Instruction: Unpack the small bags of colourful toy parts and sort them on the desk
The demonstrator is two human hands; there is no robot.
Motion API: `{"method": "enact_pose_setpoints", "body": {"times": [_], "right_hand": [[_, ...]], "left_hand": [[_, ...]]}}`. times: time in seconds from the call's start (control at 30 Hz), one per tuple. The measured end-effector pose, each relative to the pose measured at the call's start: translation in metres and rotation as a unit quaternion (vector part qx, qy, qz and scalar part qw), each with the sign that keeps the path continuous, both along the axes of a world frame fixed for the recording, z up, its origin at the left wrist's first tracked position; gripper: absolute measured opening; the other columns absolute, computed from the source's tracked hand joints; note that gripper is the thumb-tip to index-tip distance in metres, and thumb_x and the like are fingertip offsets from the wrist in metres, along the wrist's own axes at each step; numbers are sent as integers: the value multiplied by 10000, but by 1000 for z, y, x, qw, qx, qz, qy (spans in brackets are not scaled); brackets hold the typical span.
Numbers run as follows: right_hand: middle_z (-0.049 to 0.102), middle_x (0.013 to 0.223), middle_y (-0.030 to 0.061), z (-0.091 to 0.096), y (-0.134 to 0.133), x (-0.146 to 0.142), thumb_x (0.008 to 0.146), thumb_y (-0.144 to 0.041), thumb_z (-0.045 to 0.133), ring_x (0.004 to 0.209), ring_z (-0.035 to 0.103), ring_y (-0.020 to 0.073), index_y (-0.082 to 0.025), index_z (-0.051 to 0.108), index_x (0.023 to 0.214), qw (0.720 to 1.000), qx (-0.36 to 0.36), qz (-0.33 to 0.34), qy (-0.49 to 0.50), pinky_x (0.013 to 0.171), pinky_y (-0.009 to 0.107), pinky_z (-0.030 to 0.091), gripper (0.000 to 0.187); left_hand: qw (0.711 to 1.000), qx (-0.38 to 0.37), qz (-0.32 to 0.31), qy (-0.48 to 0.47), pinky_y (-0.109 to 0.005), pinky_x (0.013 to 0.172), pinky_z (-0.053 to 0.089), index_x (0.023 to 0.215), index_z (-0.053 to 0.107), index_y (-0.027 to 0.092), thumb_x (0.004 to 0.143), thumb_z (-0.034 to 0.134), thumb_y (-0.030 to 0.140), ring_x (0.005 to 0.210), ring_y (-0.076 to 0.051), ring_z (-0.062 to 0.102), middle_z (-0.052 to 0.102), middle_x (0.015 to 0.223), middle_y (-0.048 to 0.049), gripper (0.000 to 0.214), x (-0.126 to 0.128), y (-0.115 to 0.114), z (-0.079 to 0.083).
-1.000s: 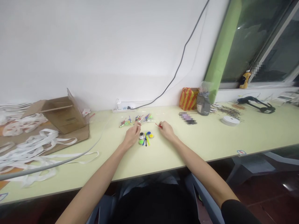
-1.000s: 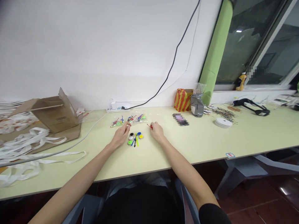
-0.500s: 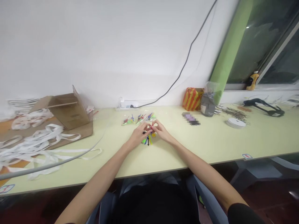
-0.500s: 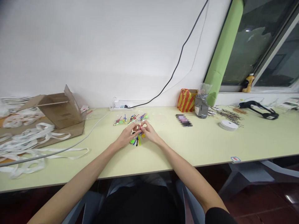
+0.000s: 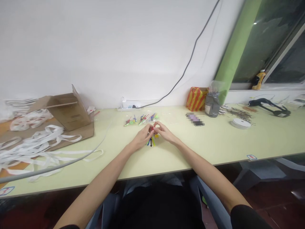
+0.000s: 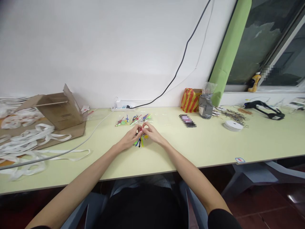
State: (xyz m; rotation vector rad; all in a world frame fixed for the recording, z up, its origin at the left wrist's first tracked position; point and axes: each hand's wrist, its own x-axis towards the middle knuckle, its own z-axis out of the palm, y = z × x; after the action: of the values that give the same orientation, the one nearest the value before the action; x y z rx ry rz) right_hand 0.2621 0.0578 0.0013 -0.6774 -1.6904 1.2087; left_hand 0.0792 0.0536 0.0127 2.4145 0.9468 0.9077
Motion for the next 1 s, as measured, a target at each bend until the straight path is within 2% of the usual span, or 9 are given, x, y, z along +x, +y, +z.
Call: {"method": "enact_pose_setpoints", "body": {"times": [0.13,0.3,0.43,0.6,0.7,0.77,0.83,0.9,1.0], "right_hand": [[626,740,-6,5,-5,-3,863,-546,653,707,629,161,-222,461,919,998,-32,34,36,699,282,496,381],[615,661,-9,5,-3,1,823,-529,703,566,560,139,-210,488,884,995,-59,57,51,572,256,447,389],[575,599,-19,7,-2,8,781,-532,744,518,521,134,-204,512,832,991,-73,71,85,516,259,451,406],[716,792,58,7,0,14,740,-494,794,583,625,135,-177,600,894,992,-93,-4,89,494,226,471,401],[750,901,112,4,2,15,688,-485,833,694,700,171,-153,654,912,989,-114,-50,84,562,243,543,438],[756,909,133,2,3,15,662,-483,852,694,713,180,-137,672,893,987,-126,-67,76,574,249,560,454],[757,887,140,0,2,15,649,-504,855,631,702,173,-130,673,855,987,-131,-78,60,494,222,518,464],[754,851,130,-1,2,14,653,-537,840,565,672,153,-129,673,832,987,-127,-87,39,396,186,414,476],[722,719,92,-5,4,10,691,-573,795,473,575,113,-128,667,776,989,-102,-110,1,362,184,293,470]], "left_hand": [[1000,-11,13,5,-300,719,413,971,448,209,1005,346,416,760,-166,536,586,867,-7,233,0,-1,1],[999,-26,-18,-10,-293,706,403,910,407,221,989,342,366,712,-163,553,620,806,2,178,4,-3,2],[1000,0,15,-17,-292,672,382,874,420,219,991,305,369,647,-155,489,547,730,14,222,0,1,1],[997,28,72,-17,-289,660,367,921,437,218,993,304,379,636,-155,473,505,721,23,221,-10,10,1],[991,35,125,-6,-296,646,350,974,447,218,992,312,376,631,-169,495,525,719,18,209,-10,11,1],[988,37,150,0,-301,644,348,1001,457,216,994,312,375,636,-180,518,555,732,7,215,-9,12,1],[984,38,172,4,-304,645,350,1014,468,217,997,314,382,645,-190,539,582,748,-3,226,-8,12,0],[980,42,192,5,-305,647,351,1016,472,219,1000,315,392,653,-197,552,592,752,-7,234,-8,12,0],[976,45,212,5,-304,635,344,1017,469,220,1004,317,407,644,-203,558,591,743,-8,241,-9,13,0]]}}
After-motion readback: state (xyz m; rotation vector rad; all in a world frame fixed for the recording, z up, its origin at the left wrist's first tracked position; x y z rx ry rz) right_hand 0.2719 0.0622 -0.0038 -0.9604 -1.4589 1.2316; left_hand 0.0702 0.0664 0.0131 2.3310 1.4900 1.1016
